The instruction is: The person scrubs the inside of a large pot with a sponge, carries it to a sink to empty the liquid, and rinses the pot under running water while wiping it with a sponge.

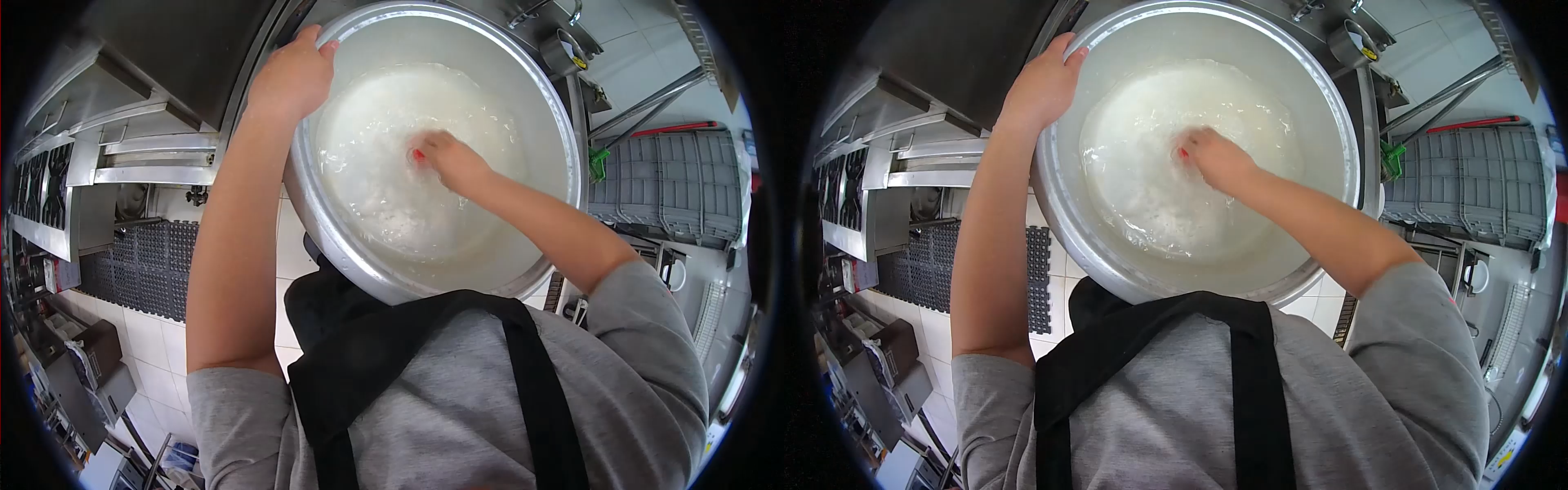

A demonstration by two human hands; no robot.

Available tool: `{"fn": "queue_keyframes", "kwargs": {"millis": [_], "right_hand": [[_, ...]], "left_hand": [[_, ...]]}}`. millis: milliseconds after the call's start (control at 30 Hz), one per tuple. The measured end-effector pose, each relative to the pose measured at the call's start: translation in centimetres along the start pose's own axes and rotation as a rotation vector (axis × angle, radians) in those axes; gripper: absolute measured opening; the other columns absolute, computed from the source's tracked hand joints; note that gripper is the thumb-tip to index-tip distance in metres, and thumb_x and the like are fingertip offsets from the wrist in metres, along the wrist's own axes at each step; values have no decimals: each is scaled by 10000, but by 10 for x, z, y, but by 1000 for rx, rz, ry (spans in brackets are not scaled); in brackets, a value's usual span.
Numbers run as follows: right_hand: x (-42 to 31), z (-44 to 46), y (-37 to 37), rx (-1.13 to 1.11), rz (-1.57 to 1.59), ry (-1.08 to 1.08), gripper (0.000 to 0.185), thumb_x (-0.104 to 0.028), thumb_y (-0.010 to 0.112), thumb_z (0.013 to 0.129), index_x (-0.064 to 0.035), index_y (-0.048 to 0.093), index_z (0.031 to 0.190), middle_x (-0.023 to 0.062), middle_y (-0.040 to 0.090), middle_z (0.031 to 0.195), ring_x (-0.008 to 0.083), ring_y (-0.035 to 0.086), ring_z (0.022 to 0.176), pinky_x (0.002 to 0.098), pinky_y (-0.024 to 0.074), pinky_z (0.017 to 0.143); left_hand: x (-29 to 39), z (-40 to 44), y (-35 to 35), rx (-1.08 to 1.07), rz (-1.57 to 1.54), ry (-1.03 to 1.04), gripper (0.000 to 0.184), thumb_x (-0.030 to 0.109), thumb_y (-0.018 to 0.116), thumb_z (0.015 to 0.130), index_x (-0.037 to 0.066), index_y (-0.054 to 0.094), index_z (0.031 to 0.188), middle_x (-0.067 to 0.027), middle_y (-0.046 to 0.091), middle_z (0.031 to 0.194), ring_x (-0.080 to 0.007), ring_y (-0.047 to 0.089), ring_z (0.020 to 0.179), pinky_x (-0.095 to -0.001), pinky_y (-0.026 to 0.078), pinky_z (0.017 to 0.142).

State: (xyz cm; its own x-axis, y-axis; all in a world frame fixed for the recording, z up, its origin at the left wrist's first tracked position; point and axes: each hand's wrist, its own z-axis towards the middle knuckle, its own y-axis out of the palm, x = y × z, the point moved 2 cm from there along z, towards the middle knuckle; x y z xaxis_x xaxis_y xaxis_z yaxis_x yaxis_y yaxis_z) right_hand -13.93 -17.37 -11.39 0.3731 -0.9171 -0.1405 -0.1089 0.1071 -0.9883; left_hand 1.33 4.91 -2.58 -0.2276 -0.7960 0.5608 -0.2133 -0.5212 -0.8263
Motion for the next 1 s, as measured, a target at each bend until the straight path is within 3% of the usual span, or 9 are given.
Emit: {"fn": "queue_keyframes", "kwargs": {"millis": [100,233,333,567,633,800,867,933,1000], "right_hand": [[37,67,21,-194,80,320,278,86,557,697,-10,589,955,147,576,1020,317,529,1031,378,467,885],[38,64,5,-9,110,151,246,84,548,704,-28,586,920,143,578,979,322,531,1021,382,465,878],[4,11,-6,-209,104,74,228,86,552,705,-42,579,891,143,578,969,326,533,1014,391,469,856],[28,88,11,37,76,429,146,-13,532,797,-23,590,931,144,572,1010,321,541,967,405,456,833],[29,93,9,-50,50,82,151,-44,520,797,-37,595,928,160,571,1048,311,541,1001,391,466,860],[-5,2,10,-53,118,-51,161,-29,523,794,-28,593,940,147,563,1072,324,542,988,377,472,869],[-3,17,4,-30,37,-51,164,-23,520,792,-16,596,938,143,565,1067,333,541,982,383,477,868],[17,77,8,-366,-70,401,154,-30,526,796,-19,605,928,143,565,1065,328,538,992,380,469,878],[29,99,9,-227,-18,273,159,-33,528,798,-16,607,935,145,564,1070,323,537,1003,379,467,878]], "left_hand": [[1,1,-1,-6,3,-9,512,393,358,948,86,381,1357,-178,502,1291,-339,467,1200,-392,358,1007],[0,0,0,9,5,5,515,399,356,948,86,382,1357,-178,503,1290,-339,467,1199,-395,359,1005],[-3,2,2,24,2,13,515,400,354,948,85,385,1354,-183,510,1280,-344,472,1192,-398,367,997],[-1,1,1,19,31,12,504,387,361,946,81,395,1346,-190,521,1262,-348,485,1175,-403,381,983],[-2,2,1,13,8,7,504,387,362,947,82,391,1347,-189,519,1265,-347,482,1180,-402,376,988],[1,-2,-2,20,11,9,492,366,359,951,71,388,1343,-192,530,1248,-343,491,1170,-415,389,975],[4,-3,-2,27,19,27,477,346,359,954,59,392,1334,-195,547,1223,-340,505,1154,-431,406,957],[3,-3,-2,35,29,30,478,348,359,955,58,393,1333,-197,548,1222,-341,502,1157,-432,408,955],[1,-2,0,41,28,35,478,349,359,955,58,394,1333,-198,548,1221,-342,500,1159,-432,408,955]]}}
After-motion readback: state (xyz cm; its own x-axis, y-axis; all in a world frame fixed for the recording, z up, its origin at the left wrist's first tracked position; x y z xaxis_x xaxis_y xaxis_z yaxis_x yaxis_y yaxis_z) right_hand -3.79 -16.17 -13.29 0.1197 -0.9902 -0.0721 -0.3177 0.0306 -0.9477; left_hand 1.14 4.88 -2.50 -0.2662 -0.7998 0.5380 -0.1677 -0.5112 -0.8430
